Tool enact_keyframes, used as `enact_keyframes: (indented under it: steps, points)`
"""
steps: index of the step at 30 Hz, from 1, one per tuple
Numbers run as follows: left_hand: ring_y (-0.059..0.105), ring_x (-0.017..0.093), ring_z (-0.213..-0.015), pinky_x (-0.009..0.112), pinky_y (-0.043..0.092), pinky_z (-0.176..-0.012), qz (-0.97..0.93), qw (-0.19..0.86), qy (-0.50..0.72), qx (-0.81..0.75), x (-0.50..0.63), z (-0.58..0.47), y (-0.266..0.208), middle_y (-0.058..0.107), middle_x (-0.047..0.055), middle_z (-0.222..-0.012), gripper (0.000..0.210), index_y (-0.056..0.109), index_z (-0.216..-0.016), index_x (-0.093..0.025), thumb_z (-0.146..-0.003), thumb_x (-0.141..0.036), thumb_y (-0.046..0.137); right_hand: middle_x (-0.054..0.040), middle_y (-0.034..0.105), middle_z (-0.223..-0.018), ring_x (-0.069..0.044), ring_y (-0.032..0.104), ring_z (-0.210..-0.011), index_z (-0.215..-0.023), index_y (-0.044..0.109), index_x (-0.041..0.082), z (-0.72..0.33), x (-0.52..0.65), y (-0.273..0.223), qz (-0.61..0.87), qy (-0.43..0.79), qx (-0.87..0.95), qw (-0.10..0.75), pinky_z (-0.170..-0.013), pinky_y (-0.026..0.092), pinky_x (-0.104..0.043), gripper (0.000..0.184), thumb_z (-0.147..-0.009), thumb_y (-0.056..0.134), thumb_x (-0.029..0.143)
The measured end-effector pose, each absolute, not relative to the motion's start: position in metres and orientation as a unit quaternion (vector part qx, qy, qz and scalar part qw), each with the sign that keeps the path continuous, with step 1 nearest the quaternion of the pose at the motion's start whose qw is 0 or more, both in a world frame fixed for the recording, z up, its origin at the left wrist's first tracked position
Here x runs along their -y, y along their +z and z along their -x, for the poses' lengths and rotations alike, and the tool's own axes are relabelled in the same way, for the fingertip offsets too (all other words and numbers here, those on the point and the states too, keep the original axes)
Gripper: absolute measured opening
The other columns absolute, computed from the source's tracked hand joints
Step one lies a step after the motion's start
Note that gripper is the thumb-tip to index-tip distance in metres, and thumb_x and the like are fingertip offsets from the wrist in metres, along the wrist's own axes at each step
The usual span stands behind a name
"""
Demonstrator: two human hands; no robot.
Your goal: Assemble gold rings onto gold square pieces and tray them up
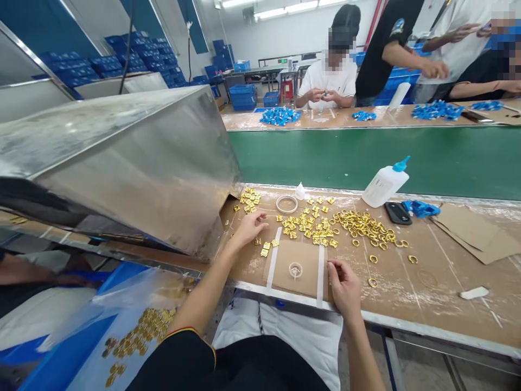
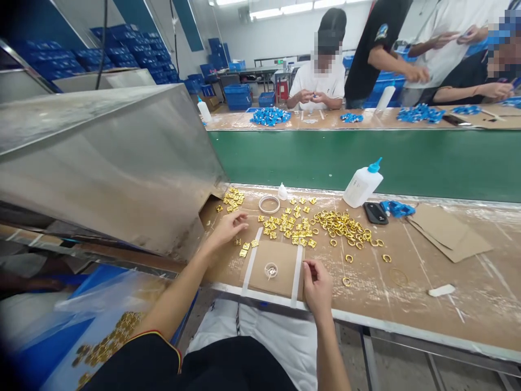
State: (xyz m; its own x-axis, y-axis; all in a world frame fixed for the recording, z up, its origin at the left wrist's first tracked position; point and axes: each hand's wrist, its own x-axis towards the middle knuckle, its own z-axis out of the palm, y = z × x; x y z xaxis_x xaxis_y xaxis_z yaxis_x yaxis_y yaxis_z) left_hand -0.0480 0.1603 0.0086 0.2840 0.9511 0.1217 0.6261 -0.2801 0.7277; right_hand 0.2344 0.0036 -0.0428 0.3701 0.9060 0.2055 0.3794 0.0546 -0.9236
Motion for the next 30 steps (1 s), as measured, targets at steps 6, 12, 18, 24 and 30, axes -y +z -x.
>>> enact_keyframes:
  steps: [6, 12, 18, 24, 30]
  points:
    - [0.068, 0.026, -0.107, 0.044, 0.054, -0.098, -0.749, 0.251, 0.291, -0.54, -0.102, 0.07, -0.008, 0.075, 0.01, -0.114, 0.026, 0.076, -0.106, -0.02, -0.086, -0.012, 0.062, -0.0081, 0.074, -0.073, -0.022, 0.066, -0.062, -0.084, 0.072, 0.018, -0.234, -0.004, -0.043, 0.635, 0.257, 0.518, 0.513, -0.06, 0.055, -0.033, 0.049, -0.089, 0.056, 0.064]
    - [0.069, 0.024, -0.101, 0.042, 0.054, -0.099, -0.741, 0.225, 0.31, -0.551, -0.087, 0.065, -0.022, 0.075, 0.009, -0.105, 0.017, 0.077, -0.092, -0.02, -0.088, -0.013, 0.062, -0.0092, 0.074, -0.07, -0.022, 0.064, -0.059, -0.08, 0.071, 0.019, -0.231, -0.006, -0.041, 0.635, 0.252, 0.528, 0.504, -0.058, 0.053, -0.034, 0.052, -0.085, 0.056, 0.069]
    - [0.071, 0.023, -0.092, 0.039, 0.055, -0.095, -0.723, 0.236, 0.342, -0.551, -0.09, 0.073, -0.02, 0.076, 0.007, -0.091, 0.009, 0.074, -0.083, -0.021, -0.087, -0.016, 0.067, -0.0095, 0.074, -0.069, -0.023, 0.062, -0.057, -0.078, 0.069, 0.02, -0.229, -0.007, -0.037, 0.643, 0.236, 0.534, 0.496, -0.057, 0.05, -0.035, 0.054, -0.081, 0.056, 0.072]
    - [0.071, 0.019, -0.078, 0.034, 0.059, -0.077, -0.67, 0.279, 0.418, -0.546, -0.07, 0.087, -0.027, 0.076, 0.009, -0.095, 0.021, 0.074, -0.102, -0.015, -0.091, -0.017, 0.057, -0.0081, 0.071, -0.066, -0.021, 0.059, -0.056, -0.077, 0.069, 0.02, -0.226, -0.006, -0.035, 0.658, 0.217, 0.516, 0.504, -0.056, 0.049, -0.033, 0.053, -0.079, 0.057, 0.072]
    - [0.069, 0.017, -0.077, 0.028, 0.058, -0.069, -0.653, 0.372, 0.453, -0.479, -0.053, 0.09, -0.033, 0.073, 0.008, -0.094, 0.015, 0.077, -0.091, -0.017, -0.085, -0.023, 0.064, -0.0072, 0.07, -0.065, -0.021, 0.058, -0.056, -0.076, 0.068, 0.02, -0.223, -0.005, -0.034, 0.681, 0.196, 0.499, 0.499, -0.057, 0.05, -0.034, 0.052, -0.077, 0.059, 0.071]
